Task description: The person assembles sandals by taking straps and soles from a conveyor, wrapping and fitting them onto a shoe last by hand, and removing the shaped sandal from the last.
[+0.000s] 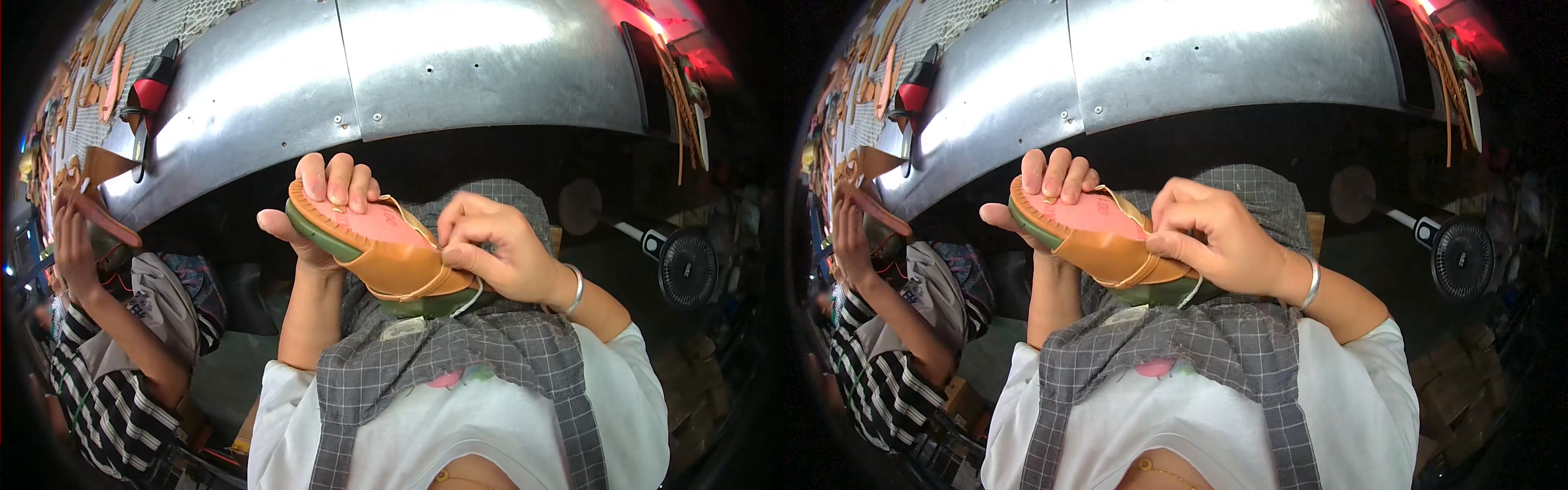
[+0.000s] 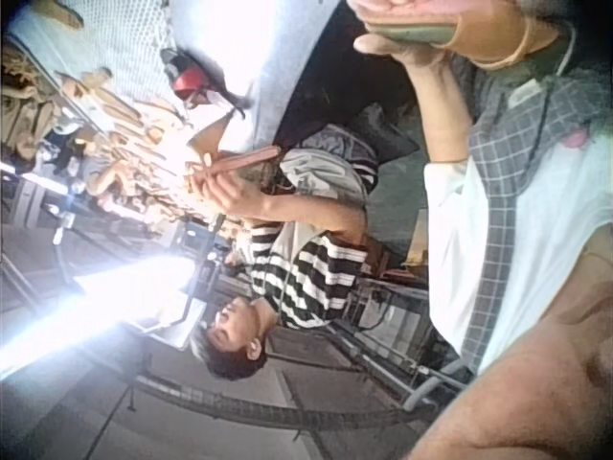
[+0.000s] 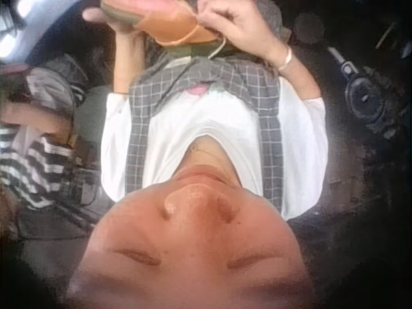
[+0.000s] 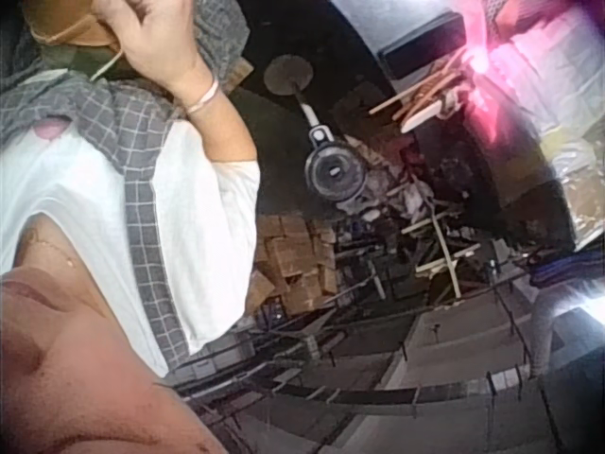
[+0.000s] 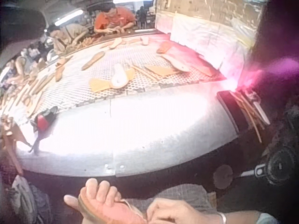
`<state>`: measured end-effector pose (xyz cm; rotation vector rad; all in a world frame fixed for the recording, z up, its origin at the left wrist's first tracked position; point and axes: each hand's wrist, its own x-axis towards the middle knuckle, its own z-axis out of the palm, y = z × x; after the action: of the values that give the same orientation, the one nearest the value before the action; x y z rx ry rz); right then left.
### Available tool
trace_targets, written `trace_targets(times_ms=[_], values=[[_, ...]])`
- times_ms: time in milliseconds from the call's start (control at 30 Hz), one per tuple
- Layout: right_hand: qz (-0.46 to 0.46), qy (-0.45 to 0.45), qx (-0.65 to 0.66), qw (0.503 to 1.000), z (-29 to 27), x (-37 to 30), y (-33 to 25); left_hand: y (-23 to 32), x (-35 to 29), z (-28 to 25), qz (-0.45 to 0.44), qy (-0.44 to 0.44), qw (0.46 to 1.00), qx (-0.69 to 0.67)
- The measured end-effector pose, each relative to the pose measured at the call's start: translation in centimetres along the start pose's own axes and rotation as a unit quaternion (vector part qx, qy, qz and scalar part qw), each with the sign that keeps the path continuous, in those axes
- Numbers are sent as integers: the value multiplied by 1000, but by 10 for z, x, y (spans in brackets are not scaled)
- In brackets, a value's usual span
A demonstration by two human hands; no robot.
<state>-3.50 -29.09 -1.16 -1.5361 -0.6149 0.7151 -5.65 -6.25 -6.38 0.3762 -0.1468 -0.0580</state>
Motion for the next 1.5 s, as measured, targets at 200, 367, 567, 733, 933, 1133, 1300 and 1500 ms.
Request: trace_targets(times_ms=[200, 367, 567, 733, 933, 1133, 1300, 1500], values=[[110, -107, 300, 941, 15, 14, 25, -19, 29, 49, -5, 147, 975, 166], [67, 90, 308, 945, 21, 18, 9, -33, 15, 62, -11, 133, 914, 383], [76, 156, 420, 891, 17, 20, 10, -51, -9, 41, 6, 126, 932, 341], [52, 213, 375, 901, 25, 31, 12, -49, -6, 49, 35, 102, 880, 463], [49, 245, 222, 942, 28, 34, 26, -46, -2, 48, -5, 118, 812, 572], [46, 147, 400, 904, 20, 14, 36, -46, -19, 41, 6, 82, 930, 358], [38, 150, 375, 914, 26, 14, 32, -49, -22, 40, -19, 83, 916, 391], [45, 200, 246, 947, 31, 20, 23, -54, -25, 35, -1, 110, 857, 503]])
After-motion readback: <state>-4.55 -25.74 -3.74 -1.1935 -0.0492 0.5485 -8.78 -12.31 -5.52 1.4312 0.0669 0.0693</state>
